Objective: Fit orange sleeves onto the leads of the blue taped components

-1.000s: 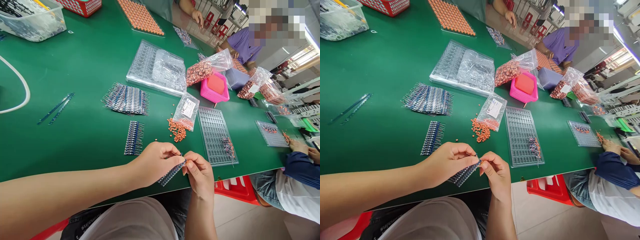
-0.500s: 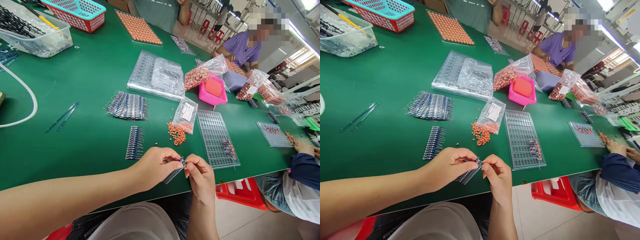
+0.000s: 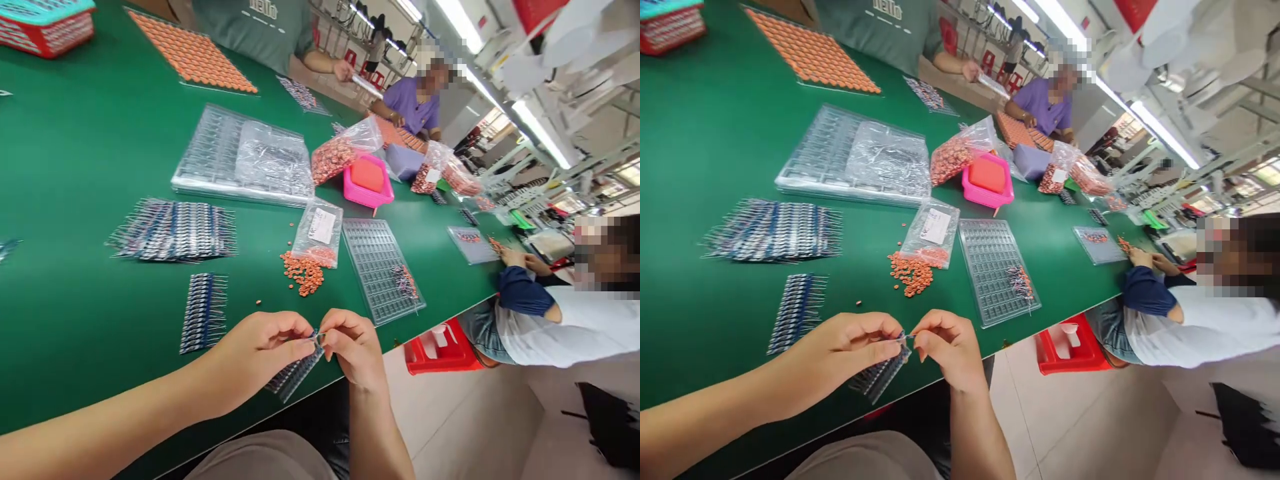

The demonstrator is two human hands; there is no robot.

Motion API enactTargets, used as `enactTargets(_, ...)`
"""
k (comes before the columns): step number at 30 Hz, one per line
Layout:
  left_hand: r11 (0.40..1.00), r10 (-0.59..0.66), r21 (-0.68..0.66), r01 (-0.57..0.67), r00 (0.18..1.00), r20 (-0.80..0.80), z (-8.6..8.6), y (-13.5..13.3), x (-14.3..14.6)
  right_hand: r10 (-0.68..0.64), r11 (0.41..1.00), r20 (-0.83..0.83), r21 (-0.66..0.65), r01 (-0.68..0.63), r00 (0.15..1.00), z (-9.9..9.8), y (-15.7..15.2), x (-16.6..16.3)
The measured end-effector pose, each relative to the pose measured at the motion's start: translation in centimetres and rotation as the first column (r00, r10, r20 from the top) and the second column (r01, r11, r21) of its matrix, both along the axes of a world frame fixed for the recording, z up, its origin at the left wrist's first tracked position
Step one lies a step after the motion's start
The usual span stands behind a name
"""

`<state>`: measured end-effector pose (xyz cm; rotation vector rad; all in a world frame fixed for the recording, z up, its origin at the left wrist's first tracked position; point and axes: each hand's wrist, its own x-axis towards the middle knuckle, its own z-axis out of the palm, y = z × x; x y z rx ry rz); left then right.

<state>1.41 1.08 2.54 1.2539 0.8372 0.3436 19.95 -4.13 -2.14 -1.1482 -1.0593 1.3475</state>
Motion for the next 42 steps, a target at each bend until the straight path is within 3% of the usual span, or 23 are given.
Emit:
enactTargets(3,1.000,0.015,0.026,-0.015,1.000,0.012,-0.3,0.1,0.0,-0.022,1.000,0.052,0.018,0.021,0.998,0.5,-0.4,-0.1)
enactTargets(6,0.995,0.078,0.067,-0.078,0.997,-0.001,-0.8,0.4,-0.1,-0.138,0.985,0.221,0.134,0.110,0.965,1.1,-1.2,1.3)
enactTargets(9,0.991,0.128,0.045,-0.127,0.991,-0.031,-1.4,0.7,-0.1,-0.360,0.925,0.417,0.275,0.262,0.834,1.6,-1.9,5.3)
enactTargets(12,0.987,0.156,0.031,-0.155,0.987,-0.036,-1.6,0.8,0.1,-0.591,0.805,0.654,0.438,0.401,0.472,1.9,-1.6,11.0)
enactTargets(14,0.984,0.176,0.030,-0.175,0.984,-0.030,-1.5,0.7,0.3,-0.563,0.811,0.782,0.459,0.363,0.268,2.1,-0.8,14.7)
enactTargets(17,0.986,0.166,0.019,-0.165,0.986,-0.027,-1.3,0.7,0.4,-0.515,0.838,0.832,0.438,0.327,0.207,2.2,0.8,18.5)
enactTargets(20,0.989,0.147,0.006,-0.147,0.989,-0.015,-1.2,0.6,0.3,-0.499,0.847,0.849,0.435,0.305,0.175,2.0,1.9,19.7)
enactTargets(22,0.991,0.135,-0.013,-0.135,0.991,-0.012,-1.2,0.5,0.2,-0.506,0.842,0.850,0.450,0.296,0.148,1.7,1.9,18.8)
enactTargets(25,0.990,0.132,-0.059,-0.132,0.991,0.010,-1.4,0.3,0.3,-0.507,0.854,0.852,0.476,0.209,0.128,1.3,1.1,15.0)
enactTargets(29,0.972,0.218,-0.098,-0.213,0.975,0.042,-1.4,0.4,0.5,-0.364,0.912,0.871,0.405,-0.063,0.331,1.1,0.7,7.6)
enactTargets(32,0.943,0.319,-0.120,-0.309,0.945,0.074,-1.2,0.7,0.6,-0.263,0.913,0.884,0.357,-0.196,0.385,0.9,1.6,3.3)
enactTargets(36,0.923,0.377,-0.129,-0.362,0.919,0.114,-1.4,0.9,0.6,-0.246,0.911,0.919,0.327,-0.250,0.308,0.5,3.2,1.0)
enactTargets(42,0.922,0.380,-0.128,-0.364,0.915,0.133,-2.0,0.9,0.8,-0.317,0.871,0.936,0.352,-0.342,0.155,-0.1,3.8,0.7)
